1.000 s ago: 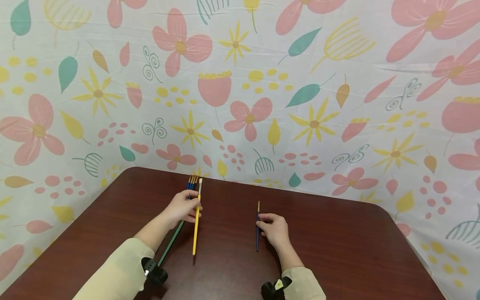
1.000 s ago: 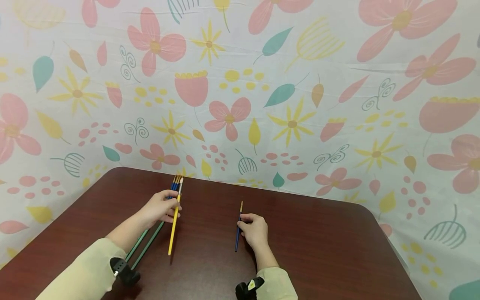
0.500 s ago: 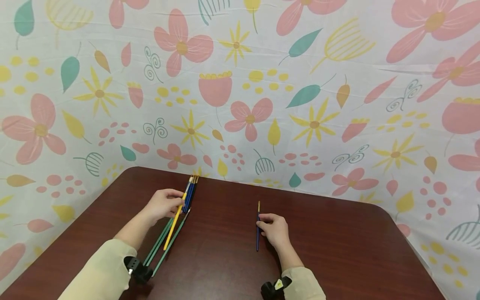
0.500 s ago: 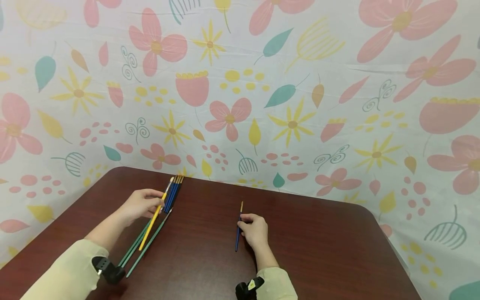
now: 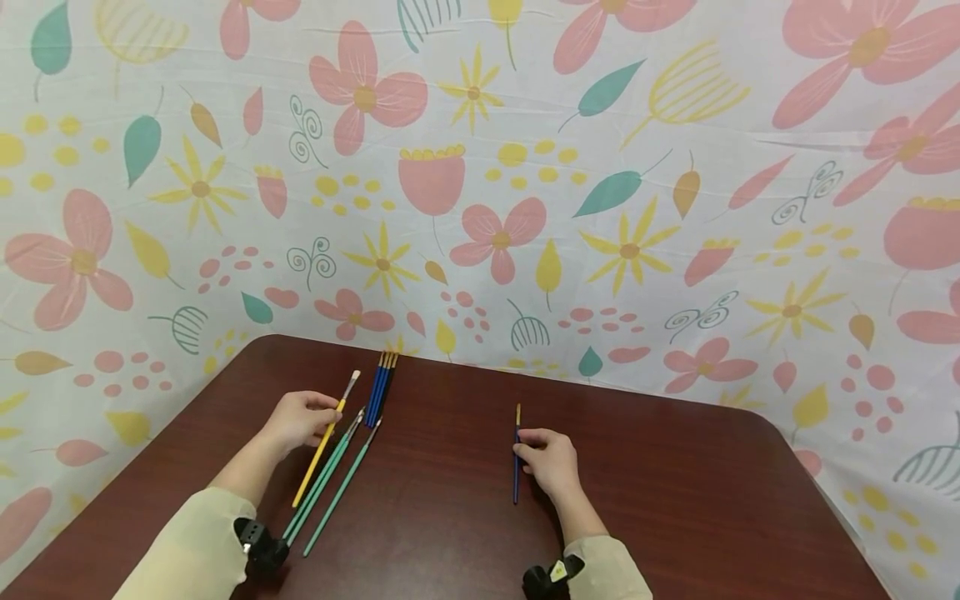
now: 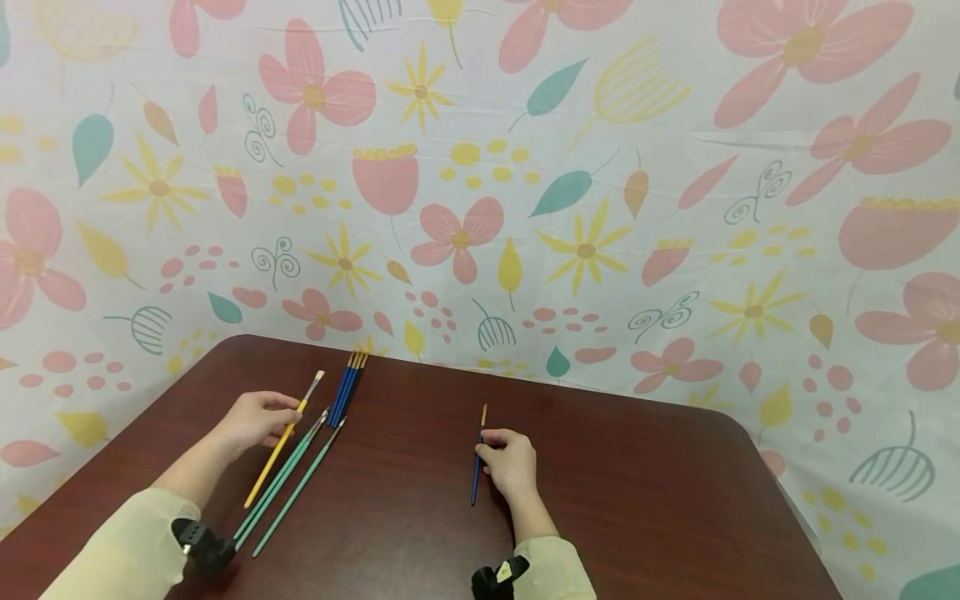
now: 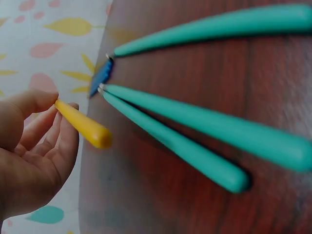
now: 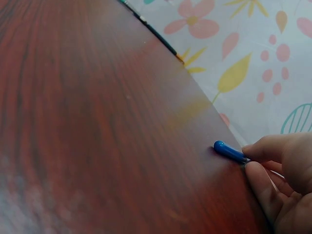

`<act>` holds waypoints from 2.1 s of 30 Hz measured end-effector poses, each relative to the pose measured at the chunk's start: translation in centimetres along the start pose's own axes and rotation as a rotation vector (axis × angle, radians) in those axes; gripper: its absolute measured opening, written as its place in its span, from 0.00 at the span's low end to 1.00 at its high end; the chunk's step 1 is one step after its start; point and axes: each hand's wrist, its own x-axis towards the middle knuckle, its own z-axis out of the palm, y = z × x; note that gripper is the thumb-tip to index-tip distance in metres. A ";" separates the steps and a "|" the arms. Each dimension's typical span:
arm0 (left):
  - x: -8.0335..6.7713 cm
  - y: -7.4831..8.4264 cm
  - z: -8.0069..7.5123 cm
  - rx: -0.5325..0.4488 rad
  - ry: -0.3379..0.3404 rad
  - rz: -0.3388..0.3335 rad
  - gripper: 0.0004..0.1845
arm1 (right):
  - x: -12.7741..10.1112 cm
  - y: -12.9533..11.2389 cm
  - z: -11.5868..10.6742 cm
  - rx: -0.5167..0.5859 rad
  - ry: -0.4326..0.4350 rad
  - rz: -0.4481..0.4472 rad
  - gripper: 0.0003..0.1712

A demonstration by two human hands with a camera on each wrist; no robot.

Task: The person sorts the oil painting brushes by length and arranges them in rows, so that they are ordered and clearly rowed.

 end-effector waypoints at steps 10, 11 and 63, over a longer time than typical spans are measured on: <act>-0.3 -1.4 0.3 0.108 0.017 -0.043 0.15 | 0.1 0.3 0.0 -0.004 0.004 0.010 0.14; -0.3 -1.5 0.3 0.118 0.015 -0.043 0.15 | 0.2 0.3 0.0 -0.004 0.005 0.007 0.14; -0.4 -3.5 0.9 -0.009 -0.048 -0.131 0.21 | 0.2 -3.4 1.9 -0.345 0.123 -0.020 0.09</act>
